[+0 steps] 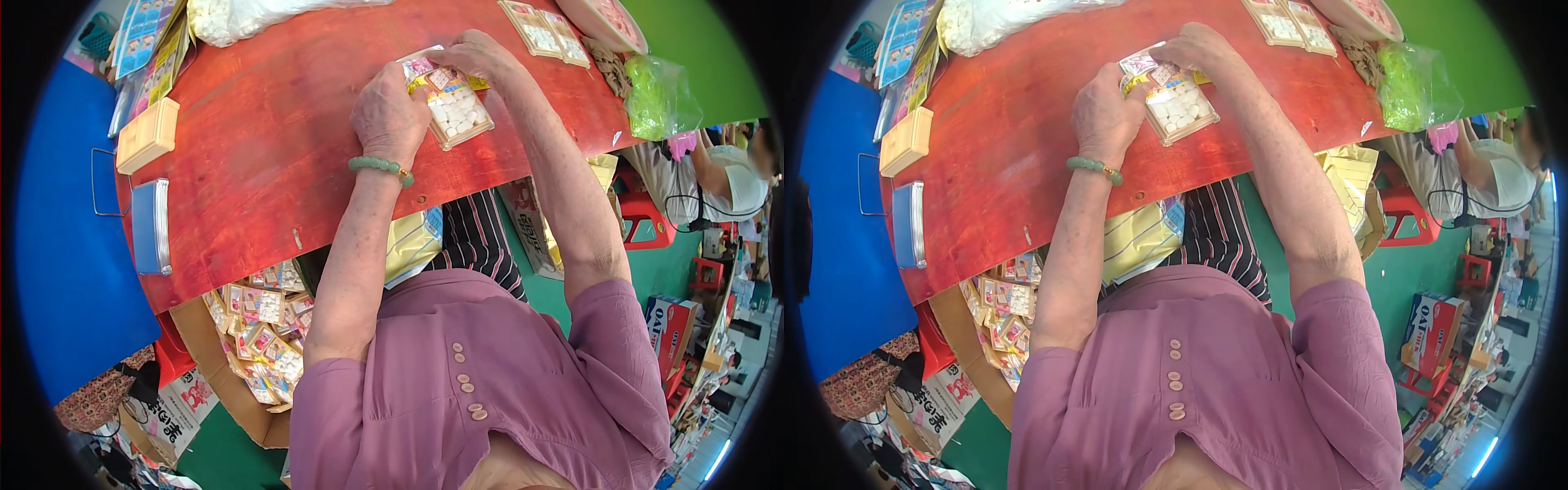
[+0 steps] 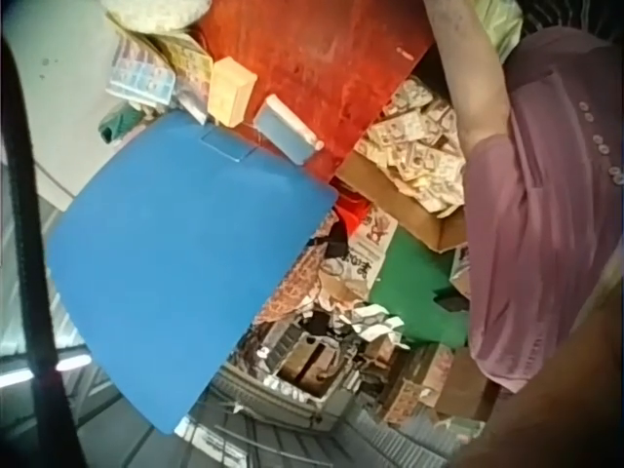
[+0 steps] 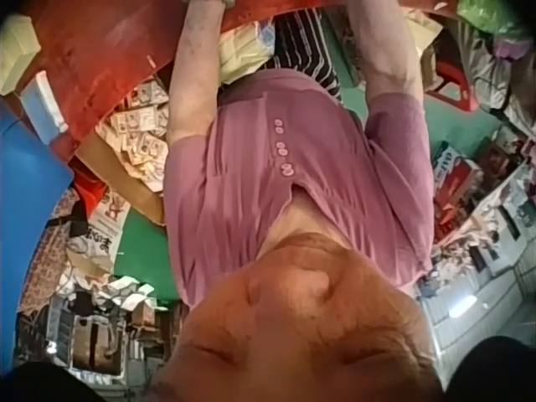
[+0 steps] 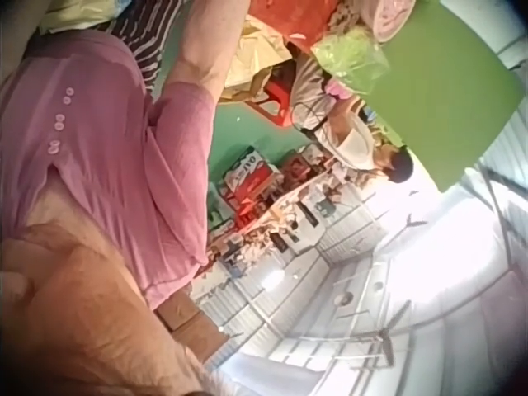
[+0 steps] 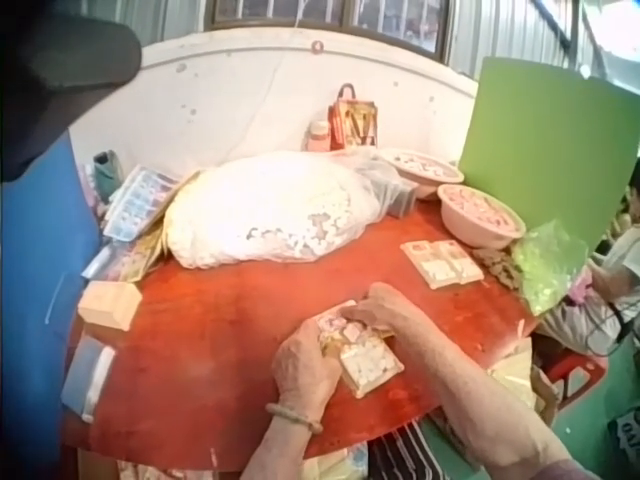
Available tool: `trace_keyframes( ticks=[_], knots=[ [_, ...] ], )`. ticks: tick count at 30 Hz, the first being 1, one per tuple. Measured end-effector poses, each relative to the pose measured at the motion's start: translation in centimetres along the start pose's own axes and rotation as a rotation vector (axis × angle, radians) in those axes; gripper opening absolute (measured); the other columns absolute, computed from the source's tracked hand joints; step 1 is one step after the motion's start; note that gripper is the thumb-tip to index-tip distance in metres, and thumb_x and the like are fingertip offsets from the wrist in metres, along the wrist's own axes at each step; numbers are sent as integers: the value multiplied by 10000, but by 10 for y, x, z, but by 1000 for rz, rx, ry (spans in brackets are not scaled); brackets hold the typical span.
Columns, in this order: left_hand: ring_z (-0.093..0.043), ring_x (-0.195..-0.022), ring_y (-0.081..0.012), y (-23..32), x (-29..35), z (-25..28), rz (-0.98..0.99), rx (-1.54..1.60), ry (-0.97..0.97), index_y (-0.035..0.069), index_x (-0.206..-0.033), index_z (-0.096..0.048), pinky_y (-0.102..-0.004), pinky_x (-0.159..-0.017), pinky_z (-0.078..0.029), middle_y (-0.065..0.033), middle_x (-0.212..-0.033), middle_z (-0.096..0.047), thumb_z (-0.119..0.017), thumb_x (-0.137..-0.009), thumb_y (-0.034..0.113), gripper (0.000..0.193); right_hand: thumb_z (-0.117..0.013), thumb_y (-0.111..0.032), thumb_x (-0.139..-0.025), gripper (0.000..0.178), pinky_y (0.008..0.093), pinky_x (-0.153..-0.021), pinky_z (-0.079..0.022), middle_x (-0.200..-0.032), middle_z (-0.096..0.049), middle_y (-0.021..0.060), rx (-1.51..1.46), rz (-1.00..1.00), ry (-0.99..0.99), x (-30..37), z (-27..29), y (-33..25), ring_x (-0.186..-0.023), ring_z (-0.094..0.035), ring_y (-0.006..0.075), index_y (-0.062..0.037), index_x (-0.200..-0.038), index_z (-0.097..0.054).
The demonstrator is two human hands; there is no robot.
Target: Packaging small bundles of paper items by wrapping them with labels and placing them into bags.
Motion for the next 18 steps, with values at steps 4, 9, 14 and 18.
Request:
trace_keyframes(
  ticks=[4, 9, 14, 18],
  knots=[
    [-643, -856, -371, 2, 0, -2, -29, 22, 14, 21, -920, -592, -475, -733, -504, -184, -880, -662, -742, -765, 226, 297, -680, -442, -796, 480, 346, -677, -481, -706, -634, 128, 4, 30, 79, -4, -1, 8, -709, -632, 212, 28, -888, -681],
    [-645, -856, -367, 4, 0, -1, -18, 9, 6, 21, -927, -589, -471, -734, -506, -187, -881, -660, -739, -768, 226, 300, -721, -391, -785, 447, 334, -564, -486, -750, -668, 115, -287, -115, 82, -11, -10, 25, -609, -622, 158, 53, -779, -671],
    [-640, -873, -358, 5, 3, -2, -34, -5, 28, 17, -936, -581, -468, -740, -508, -182, -899, -655, -739, -771, 218, 304, -714, -403, -793, 462, 326, -556, -482, -739, -665, 114, -293, -125, 94, -14, -13, 31, -597, -617, 151, 56, -784, -666],
    [-624, -905, -349, 12, 8, -5, -85, -20, 51, 18, -948, -560, -466, -745, -507, -163, -924, -639, -732, -779, 211, 308, -698, -409, -829, 454, 314, -549, -492, -728, -653, 95, -298, 11, 83, -8, -8, 26, -603, -621, 144, 42, -814, -658]
  ],
)
Point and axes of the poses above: each hand's wrist, its own x-axis away from the middle knuckle, its own z-axis out of the back of the hand, y = z × x, the point moved 6 cm from there along -x, towards the middle knuckle
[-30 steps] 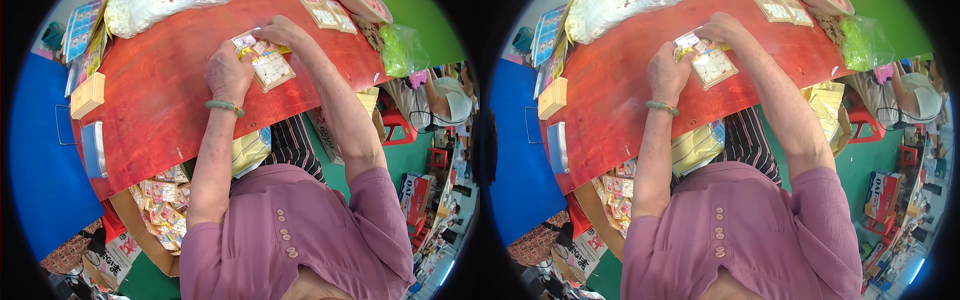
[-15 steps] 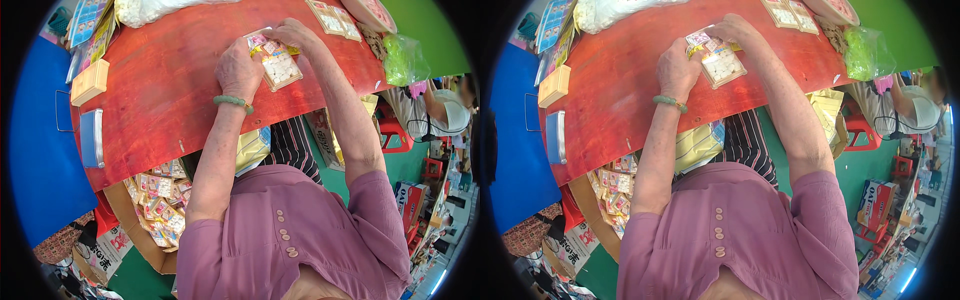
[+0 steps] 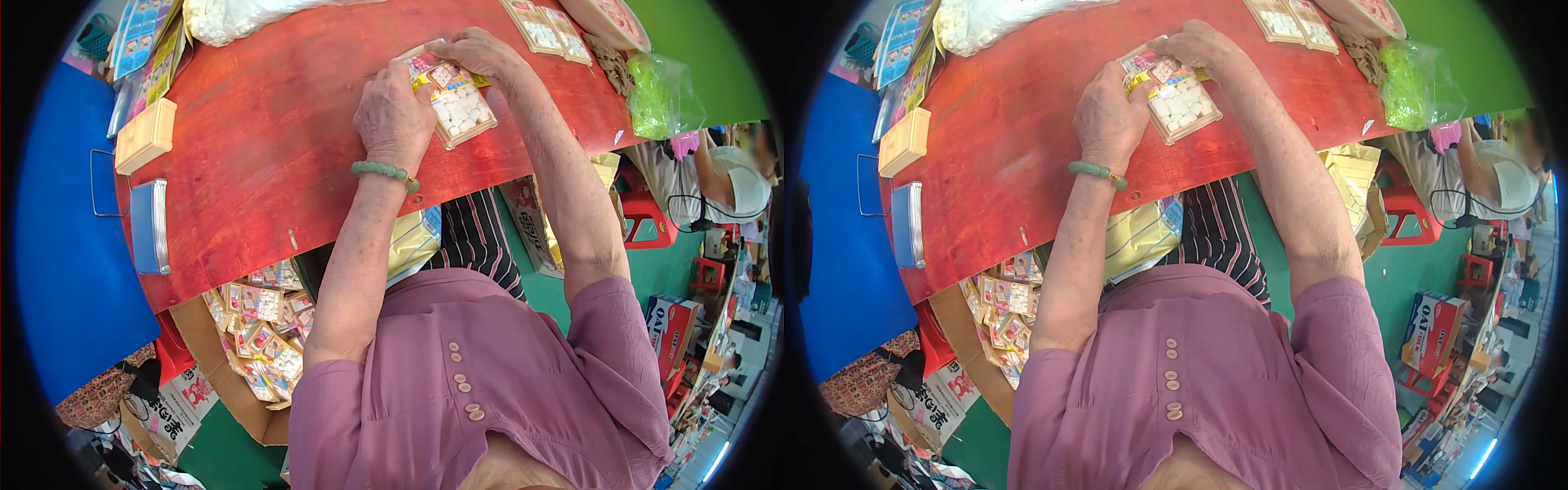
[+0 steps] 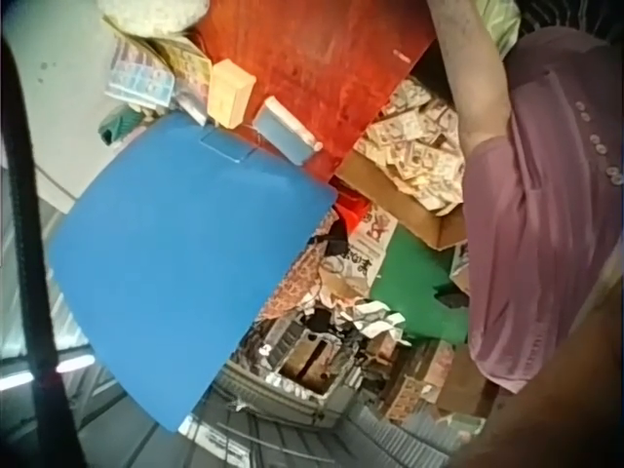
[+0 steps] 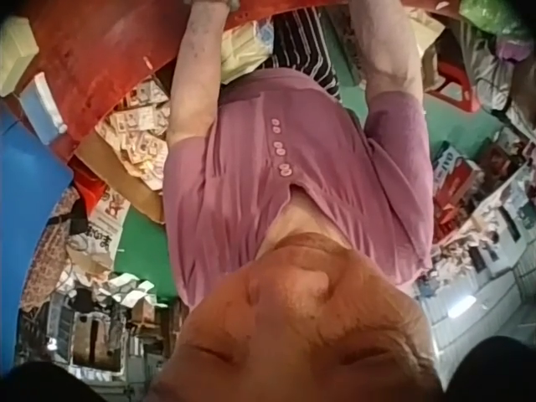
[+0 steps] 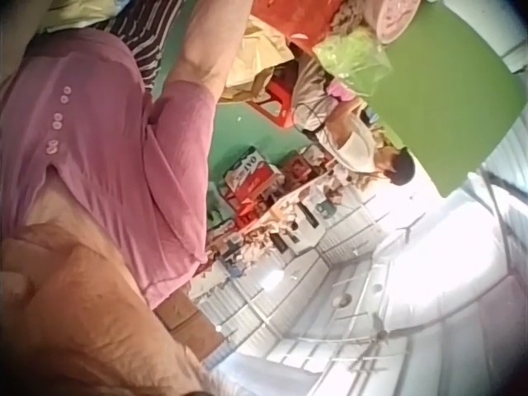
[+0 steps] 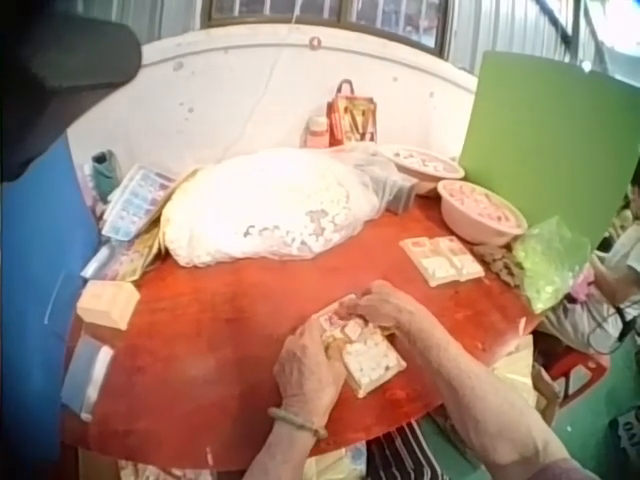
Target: Packaging small bundles of paper items by wrapping them with labels and placing them into bags.
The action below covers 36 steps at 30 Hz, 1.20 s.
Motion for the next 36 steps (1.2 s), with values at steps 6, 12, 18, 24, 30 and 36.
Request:
trace_keyframes(
  ticks=[6, 12, 18, 24, 30, 36],
  knots=[
    [-616, -917, -355, -2, -1, 1, 28, -26, 11, 17, -961, -550, -466, -758, -503, -164, -955, -622, -727, -785, 209, 315, -675, -312, -887, 390, 300, -545, -562, -793, -654, 90, -643, -242, -4, 15, -11, -10, -640, -657, 147, 30, -1041, -569],
    [-622, -856, -366, -7, -4, 7, 39, 83, 22, -2, -890, -571, -442, -740, -501, -182, -864, -642, -733, -783, 217, 293, -650, -248, -912, 294, 294, -539, -575, -824, -669, 98, -775, -240, -29, 20, -12, -6, -657, -675, 145, 19, -1003, -565],
    [-617, -651, -217, -35, -6, -1, 213, 621, -56, -13, -812, -554, -346, -591, -500, -131, -766, -643, -750, -784, 180, 277, -637, -226, -920, 261, 294, -627, -587, -867, -678, 102, -996, -171, -88, 23, -19, -14, -737, -685, 147, 20, -995, -591],
    [-583, -656, -72, -35, 6, -5, 298, 1202, -75, 36, -805, -537, -244, -547, -506, -28, -777, -606, -717, -824, 55, 182, -619, -213, -930, 257, 288, -672, -583, -933, -683, 107, -1043, -129, -112, 26, -22, -16, -786, -685, 150, 24, -1026, -600],
    [-609, -676, -90, -35, 11, 4, 304, 1365, -87, 67, -810, -532, -249, -583, -545, -25, -787, -615, -700, -840, 28, 175, -616, -246, -934, 253, 249, -742, -541, -962, -675, 70, -982, 3, -152, 37, -17, -19, -848, -656, 105, -13, -1032, -605],
    [-615, -681, -99, -33, 14, 8, 311, 1420, -107, 84, -815, -535, -272, -611, -557, -16, -789, -621, -701, -842, 33, 175, -650, -154, -896, 291, 234, -815, -519, -1035, -662, 52, -1063, 45, -205, 54, -13, -3, -928, -639, 100, -18, -1143, -578]
  ],
)
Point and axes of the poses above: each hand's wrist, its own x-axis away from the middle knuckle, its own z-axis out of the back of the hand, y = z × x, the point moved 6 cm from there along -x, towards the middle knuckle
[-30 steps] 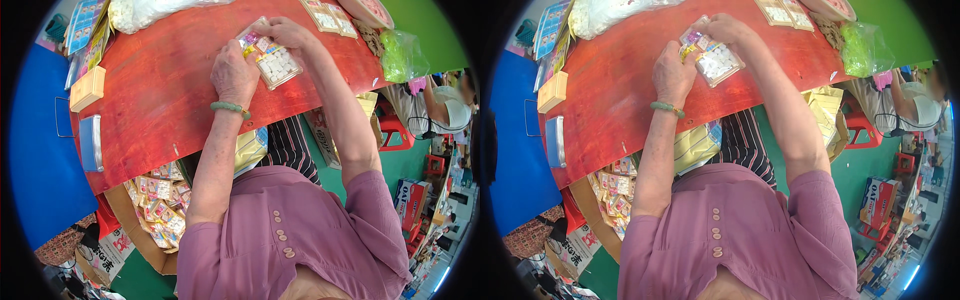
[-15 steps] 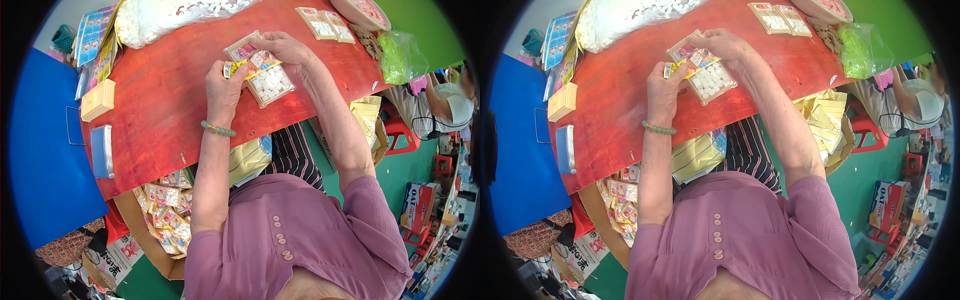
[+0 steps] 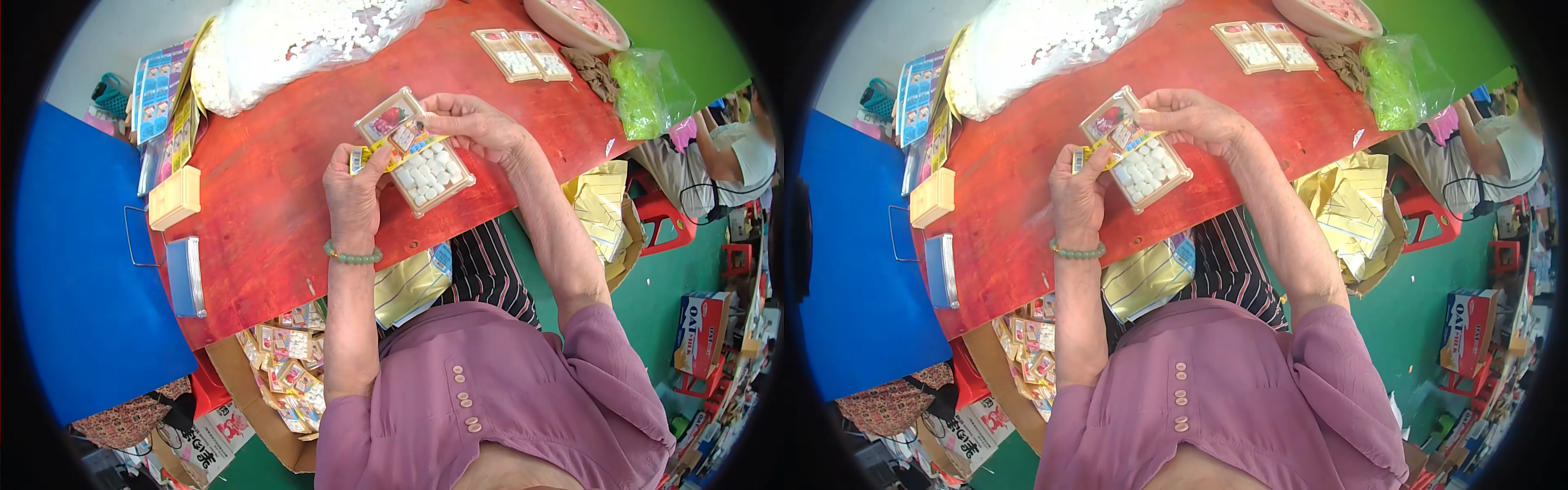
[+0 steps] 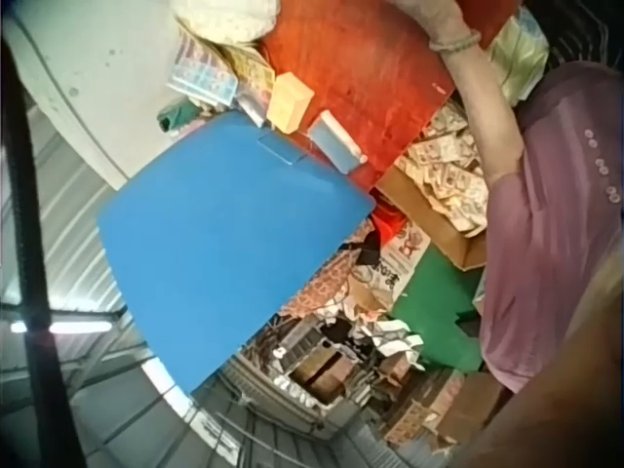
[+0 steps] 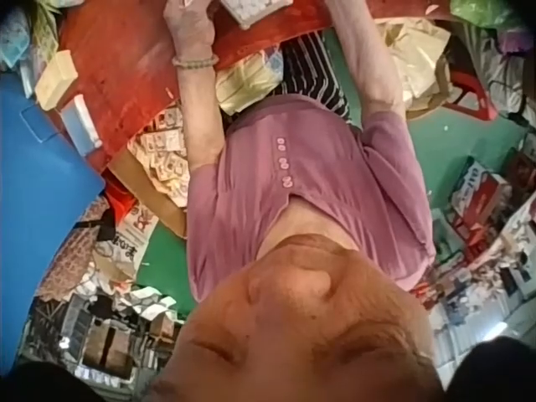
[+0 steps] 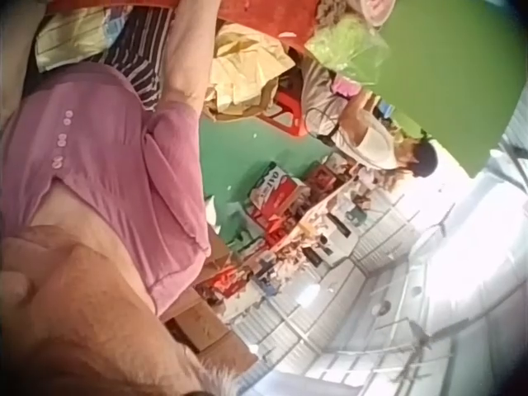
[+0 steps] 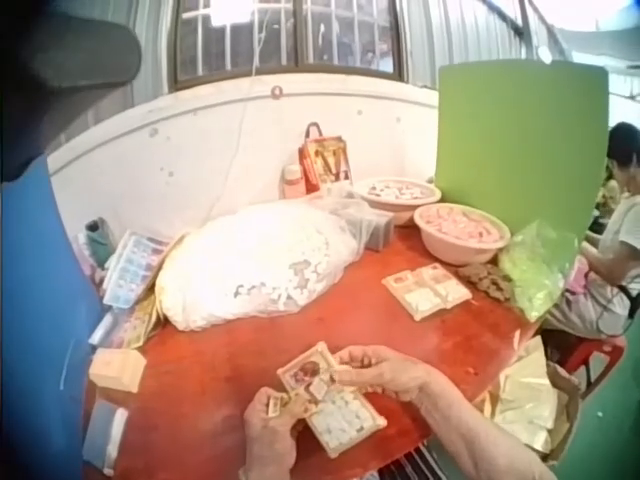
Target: Packaging small bundles of paper items by wrapping them with labels and placing them into bags.
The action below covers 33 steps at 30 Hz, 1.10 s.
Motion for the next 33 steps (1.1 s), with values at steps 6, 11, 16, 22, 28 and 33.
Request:
trace_keyframes(
  ticks=[6, 11, 16, 22, 28, 33],
  knots=[
    [-617, -706, -92, 0, 0, 3, 40, 11, -49, 99, -801, -523, -265, -636, -556, -10, -791, -626, -694, -848, 33, 189, -646, -10, -856, 247, 250, -872, -501, -1026, -675, 60, -156, 64, -90, 9, 7, -1, -945, -641, 124, -9, -1100, -607],
    [-629, -730, -96, 1, 6, -10, 82, 106, -133, 115, -793, -519, -258, -663, -549, -13, -814, -644, -679, -855, 20, 197, -640, 31, -833, 216, 258, -835, -531, -976, -681, 74, -267, 130, -187, 19, 2, -8, -912, -657, 134, 6, -1045, -611],
    [-644, -774, -112, -5, 13, -19, 154, 218, -239, 112, -804, -524, -276, -707, -553, -31, -861, -663, -660, -864, 1, 185, -657, 17, -827, 172, 256, -819, -525, -949, -683, 64, -361, 210, -273, 28, -8, -9, -882, -655, 122, -5, -993, -618],
    [-648, -839, -132, -8, 21, -31, 204, 270, -291, 100, -837, -535, -284, -780, -545, -50, -914, -671, -642, -874, -6, 156, -655, 8, -830, 208, 266, -822, -525, -961, -673, 46, -440, 230, -231, 34, -23, 3, -886, -653, 123, -19, -1026, -593],
    [-646, -836, -129, -20, 27, -38, 278, 308, -358, 101, -858, -515, -279, -765, -536, -44, -903, -664, -639, -878, -5, 164, -723, -43, -772, 438, 288, -856, -513, -1038, -649, 63, -529, 236, -197, 45, -33, 10, -937, -641, 142, -4, -1173, -552],
    [-641, -839, -123, -22, 31, -49, 308, 297, -403, 103, -855, -509, -275, -763, -531, -36, -894, -658, -642, -878, -1, 170, -773, -95, -732, 513, 305, -892, -479, -1031, -622, 32, -534, 289, -172, 59, -36, 5, -974, -604, 134, -27, -1186, -545]
  ],
)
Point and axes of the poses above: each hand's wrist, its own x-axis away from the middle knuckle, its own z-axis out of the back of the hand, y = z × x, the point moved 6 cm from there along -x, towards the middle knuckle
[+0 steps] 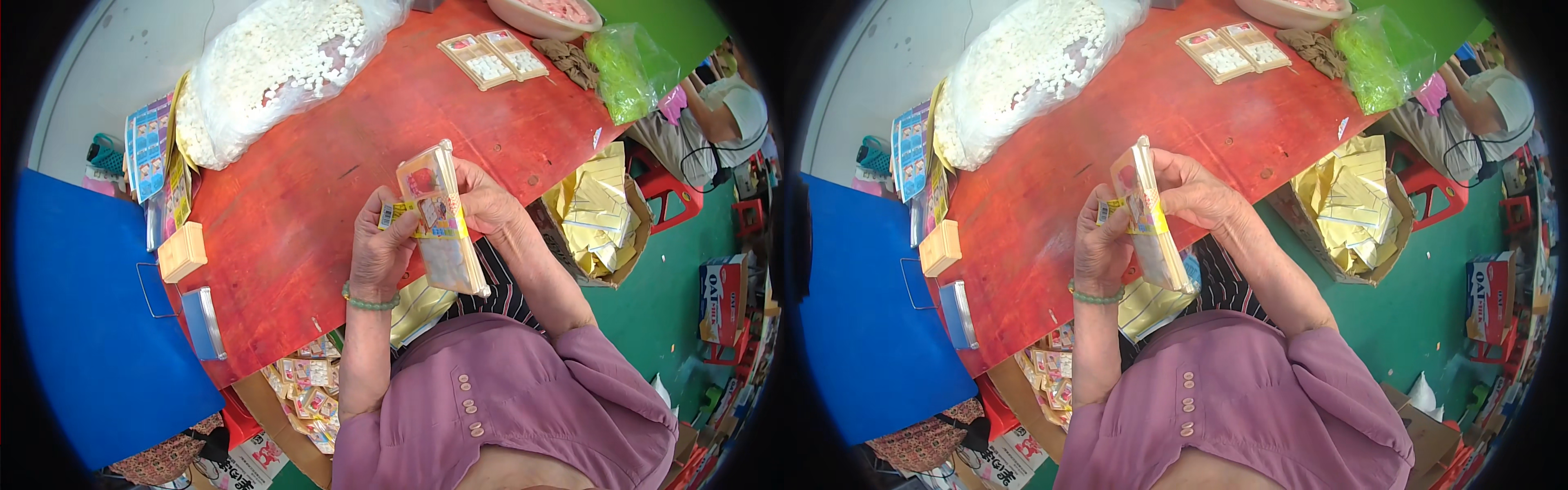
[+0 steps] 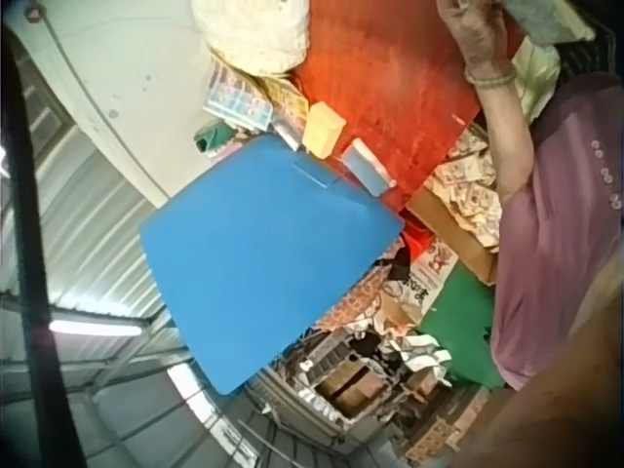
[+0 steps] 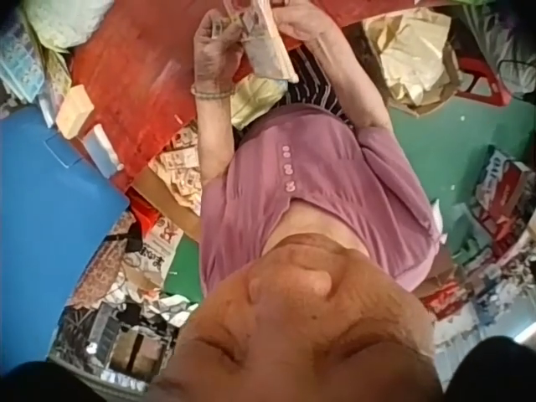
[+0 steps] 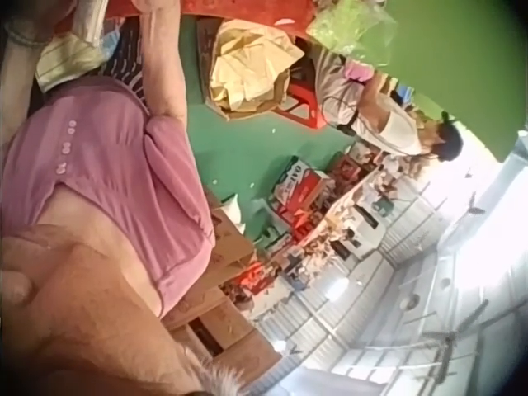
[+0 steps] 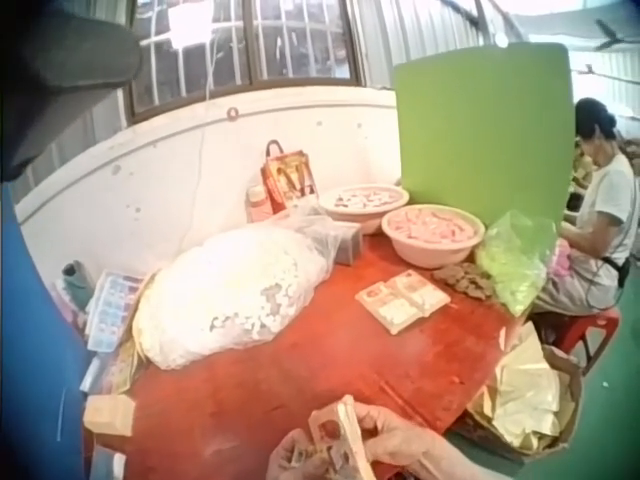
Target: Packaging small bundles of paper items by wrapping them with labels and placing them into bags.
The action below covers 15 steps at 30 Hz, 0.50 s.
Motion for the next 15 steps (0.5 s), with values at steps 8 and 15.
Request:
trace_keyframes(
  ticks=[8, 15],
  knots=[
    [-637, -850, -123, 0, -1, 4, -29, -63, 59, 102, -872, -512, -283, -787, -531, -26, -903, -655, -658, -868, 4, 176, -788, -39, -735, 206, 241, -656, -448, -767, -599, -35, 434, 147, 180, 25, 23, -28, -683, -549, 62, -81, -806, -599],
    [-640, -855, -122, -2, -5, -1, -40, -118, 44, 103, -857, -513, -284, -784, -533, -34, -914, -665, -666, -861, 1, 184, -743, -54, -792, 67, 213, -656, -473, -769, -658, 13, 526, 89, 222, 40, 10, -42, -715, -598, 79, -18, -822, -695]
  ],
)
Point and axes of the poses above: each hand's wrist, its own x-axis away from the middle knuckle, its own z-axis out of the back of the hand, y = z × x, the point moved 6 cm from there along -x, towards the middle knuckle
